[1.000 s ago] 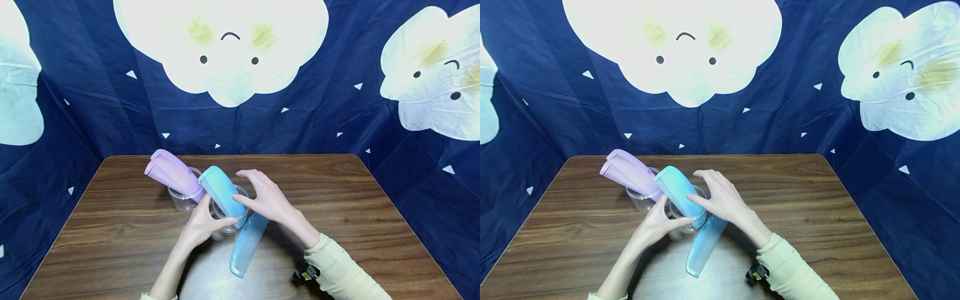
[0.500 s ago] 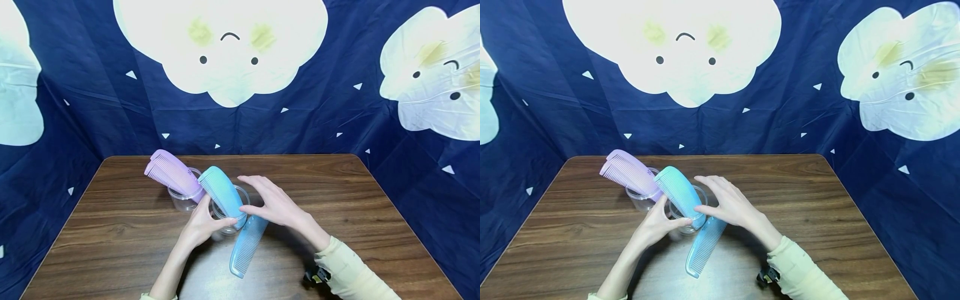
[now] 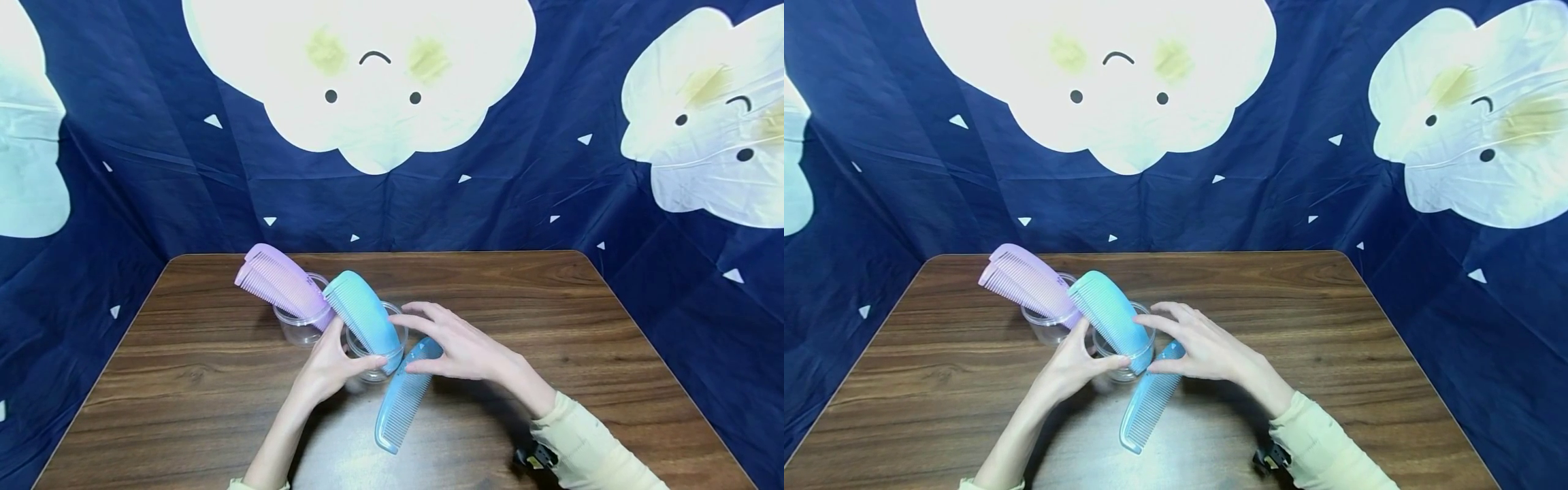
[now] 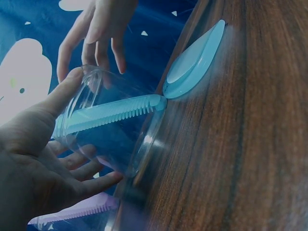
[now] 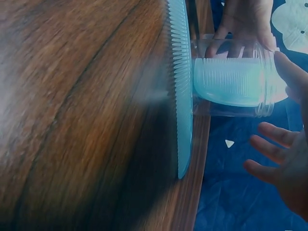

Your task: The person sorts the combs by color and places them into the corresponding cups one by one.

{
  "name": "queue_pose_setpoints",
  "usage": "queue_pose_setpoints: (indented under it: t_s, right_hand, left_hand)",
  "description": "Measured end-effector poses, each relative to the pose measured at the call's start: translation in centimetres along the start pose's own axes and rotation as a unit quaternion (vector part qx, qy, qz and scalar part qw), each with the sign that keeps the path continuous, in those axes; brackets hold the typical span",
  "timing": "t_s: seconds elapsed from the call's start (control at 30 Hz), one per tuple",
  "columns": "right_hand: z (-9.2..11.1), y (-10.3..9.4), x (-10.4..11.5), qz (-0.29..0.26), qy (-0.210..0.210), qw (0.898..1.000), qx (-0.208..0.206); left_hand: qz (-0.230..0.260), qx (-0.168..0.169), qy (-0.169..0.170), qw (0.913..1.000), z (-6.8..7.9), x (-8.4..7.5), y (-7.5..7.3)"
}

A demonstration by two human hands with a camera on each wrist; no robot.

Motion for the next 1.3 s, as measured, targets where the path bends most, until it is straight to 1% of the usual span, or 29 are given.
queue_pose_setpoints:
  t_s: [0.2,0.3,0.5,0.63,0.8,0.9,1.07,1.17,1.3]
  right_hand:
    - [0.7,-0.2,0.2,-0.021,0.000,0.998,0.061]
    - [1.0,-0.3,0.3,-0.022,-0.006,0.996,0.081]
    - [1.5,-0.5,0.4,-0.023,-0.004,0.996,0.086]
    - [1.8,-0.8,0.5,-0.022,-0.013,0.995,0.093]
    - [2.2,-1.2,0.6,-0.045,-0.016,0.993,0.112]
    - [2.3,-1.2,0.6,-0.050,-0.028,0.992,0.114]
    - [2.2,-0.5,0.4,-0.027,-0.062,0.992,0.109]
    - [2.1,0.1,0.4,-0.014,-0.068,0.991,0.110]
    - [2.1,0.7,0.3,0.007,-0.064,0.991,0.117]
  left_hand:
    - [-0.003,-0.001,0.002,1.0000,0.0,0.0,-0.1]
    - [-0.006,0.000,0.003,1.0000,0.0,0.0,-0.1]
    - [-0.008,-0.001,0.000,1.0000,0.0,0.0,-0.1]
    - [-0.014,-0.001,-0.008,0.9999,0.0,0.0,-0.1]
    - [-0.025,-0.003,-0.013,0.9996,0.0,0.0,-0.1]
    - [-0.022,-0.004,-0.011,0.9997,0.0,0.0,-0.1]
    - [-0.010,-0.003,-0.002,0.9999,-0.1,0.1,-0.2]
    - [-0.012,-0.004,-0.001,0.9999,-0.1,0.1,-0.1]
    - [-0.023,-0.005,-0.003,0.9997,-0.1,0.1,-0.1]
Point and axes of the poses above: each hand's wrist, its own z-axis away from the middle knuckle, its own y-axis out of the palm, x = y × z, the point moved 1 cm from there along -z, towards the middle knuckle, and after that the axes turned 7 degrees about -x, right-handed, at the moved point
